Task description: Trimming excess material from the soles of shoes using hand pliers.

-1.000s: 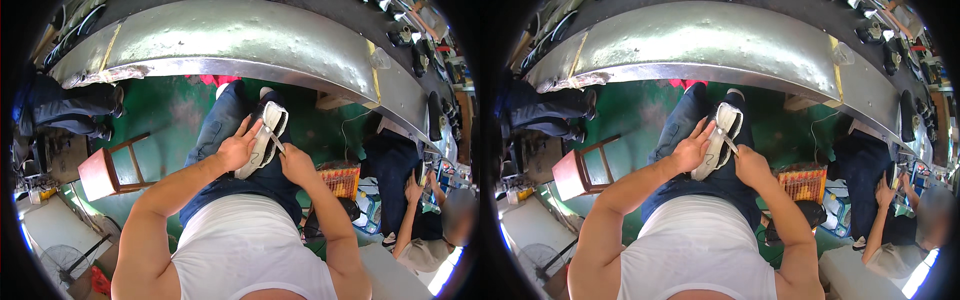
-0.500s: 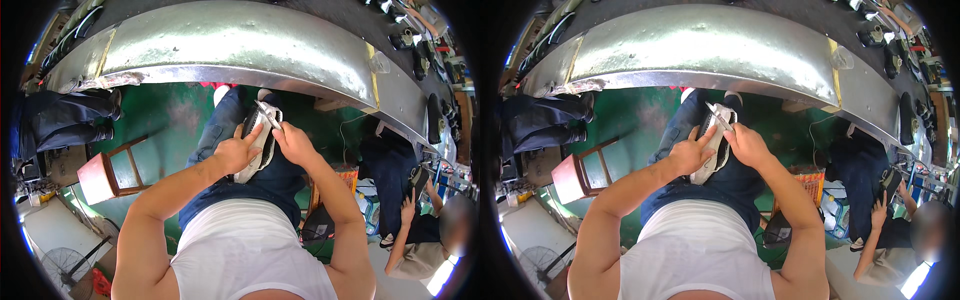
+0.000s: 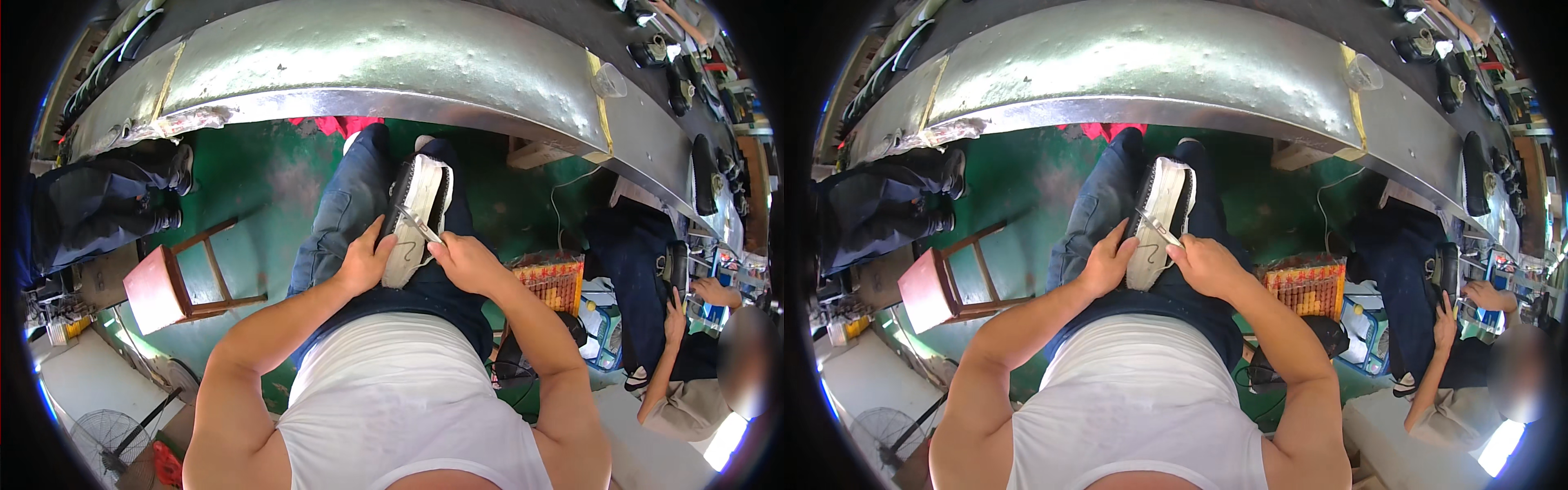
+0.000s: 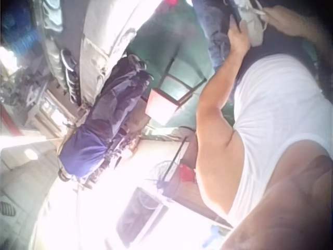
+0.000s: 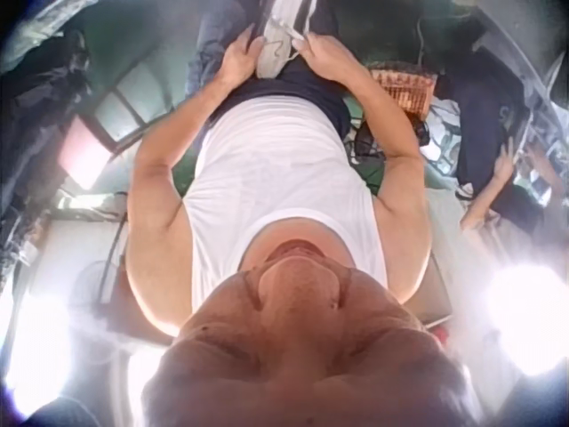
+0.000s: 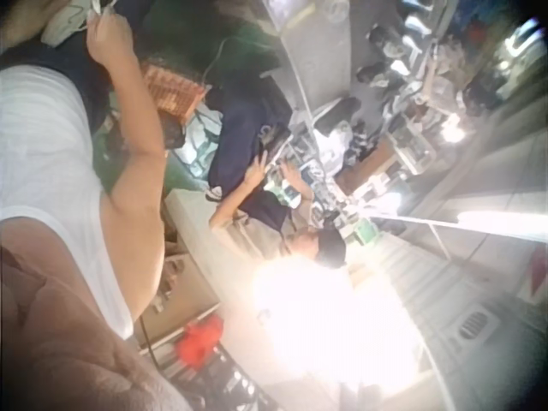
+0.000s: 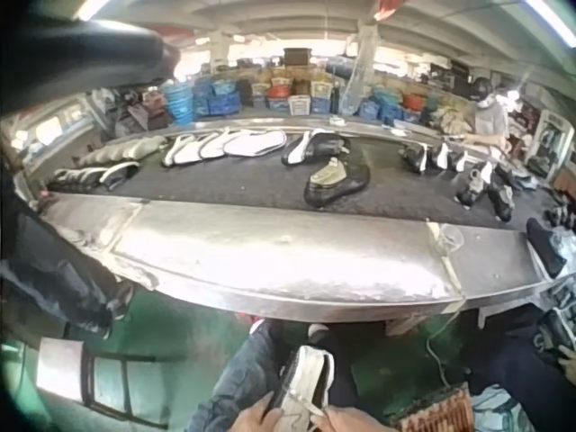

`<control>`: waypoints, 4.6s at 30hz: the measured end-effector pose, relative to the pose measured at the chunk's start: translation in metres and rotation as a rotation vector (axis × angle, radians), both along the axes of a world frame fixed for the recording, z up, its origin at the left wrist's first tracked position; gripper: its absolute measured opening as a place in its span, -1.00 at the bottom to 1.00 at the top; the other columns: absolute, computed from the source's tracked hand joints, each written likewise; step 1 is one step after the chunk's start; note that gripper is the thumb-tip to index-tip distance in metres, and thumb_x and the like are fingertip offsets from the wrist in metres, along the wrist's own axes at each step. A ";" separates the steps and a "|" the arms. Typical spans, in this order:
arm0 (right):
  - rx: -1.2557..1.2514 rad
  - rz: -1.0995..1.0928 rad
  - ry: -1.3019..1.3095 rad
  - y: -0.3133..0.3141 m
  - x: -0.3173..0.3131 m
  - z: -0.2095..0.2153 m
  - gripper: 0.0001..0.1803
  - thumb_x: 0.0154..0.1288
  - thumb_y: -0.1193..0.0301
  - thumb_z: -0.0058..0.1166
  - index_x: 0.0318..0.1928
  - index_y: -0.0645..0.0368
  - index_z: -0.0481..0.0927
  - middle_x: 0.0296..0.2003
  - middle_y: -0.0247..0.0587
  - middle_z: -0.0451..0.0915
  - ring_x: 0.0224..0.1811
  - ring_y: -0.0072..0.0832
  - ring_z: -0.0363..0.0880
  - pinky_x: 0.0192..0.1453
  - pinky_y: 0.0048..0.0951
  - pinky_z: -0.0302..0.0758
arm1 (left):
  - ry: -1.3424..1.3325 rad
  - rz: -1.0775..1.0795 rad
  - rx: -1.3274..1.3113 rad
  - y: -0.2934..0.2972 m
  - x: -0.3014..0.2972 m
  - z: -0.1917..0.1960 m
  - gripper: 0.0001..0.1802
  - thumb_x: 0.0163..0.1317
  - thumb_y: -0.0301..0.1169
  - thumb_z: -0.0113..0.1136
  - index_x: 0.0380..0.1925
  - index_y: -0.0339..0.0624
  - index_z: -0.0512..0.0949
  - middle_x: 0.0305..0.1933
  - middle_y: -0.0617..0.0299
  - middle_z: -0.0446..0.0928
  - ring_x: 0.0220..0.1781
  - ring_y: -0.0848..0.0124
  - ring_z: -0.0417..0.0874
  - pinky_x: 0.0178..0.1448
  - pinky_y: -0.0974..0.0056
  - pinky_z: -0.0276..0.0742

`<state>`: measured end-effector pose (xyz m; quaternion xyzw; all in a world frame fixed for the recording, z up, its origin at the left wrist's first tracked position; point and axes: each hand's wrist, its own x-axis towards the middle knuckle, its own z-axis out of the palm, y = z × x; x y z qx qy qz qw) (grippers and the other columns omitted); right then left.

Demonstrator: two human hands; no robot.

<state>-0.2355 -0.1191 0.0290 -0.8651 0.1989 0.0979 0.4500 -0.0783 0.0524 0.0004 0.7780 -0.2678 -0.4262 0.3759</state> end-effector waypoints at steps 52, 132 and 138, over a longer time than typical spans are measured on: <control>0.132 -0.361 -0.007 0.021 -0.008 -0.005 -0.71 0.35 0.28 0.10 -0.21 0.32 0.55 -0.41 0.18 0.62 -0.31 0.18 0.61 -0.14 -0.01 0.52 | 0.967 0.104 -0.337 -0.059 0.038 -0.039 -0.31 0.37 -0.06 0.22 0.38 -0.13 0.29 0.22 0.18 0.51 0.23 0.35 0.52 0.35 0.16 0.44; 0.135 0.008 0.224 0.007 -0.068 0.000 -0.77 0.29 0.30 0.17 -0.14 0.14 0.55 -0.29 0.00 0.61 -0.22 -0.02 0.65 -0.14 -0.12 0.56 | 0.425 -0.149 -0.040 -0.053 0.018 -0.019 0.10 0.23 -0.35 0.36 0.55 -0.12 -0.23 0.39 -0.07 0.31 0.37 0.20 0.41 0.45 0.23 0.29; -0.196 0.075 0.089 0.025 -0.078 -0.003 -0.78 0.31 0.33 0.12 -0.21 0.26 0.54 -0.32 0.02 0.61 -0.23 -0.09 0.68 -0.13 -0.16 0.59 | 0.451 -0.150 -0.093 -0.037 0.003 -0.015 0.20 0.23 -0.40 0.34 0.56 0.02 -0.42 0.49 -0.05 0.18 0.44 0.24 0.31 0.45 0.27 0.24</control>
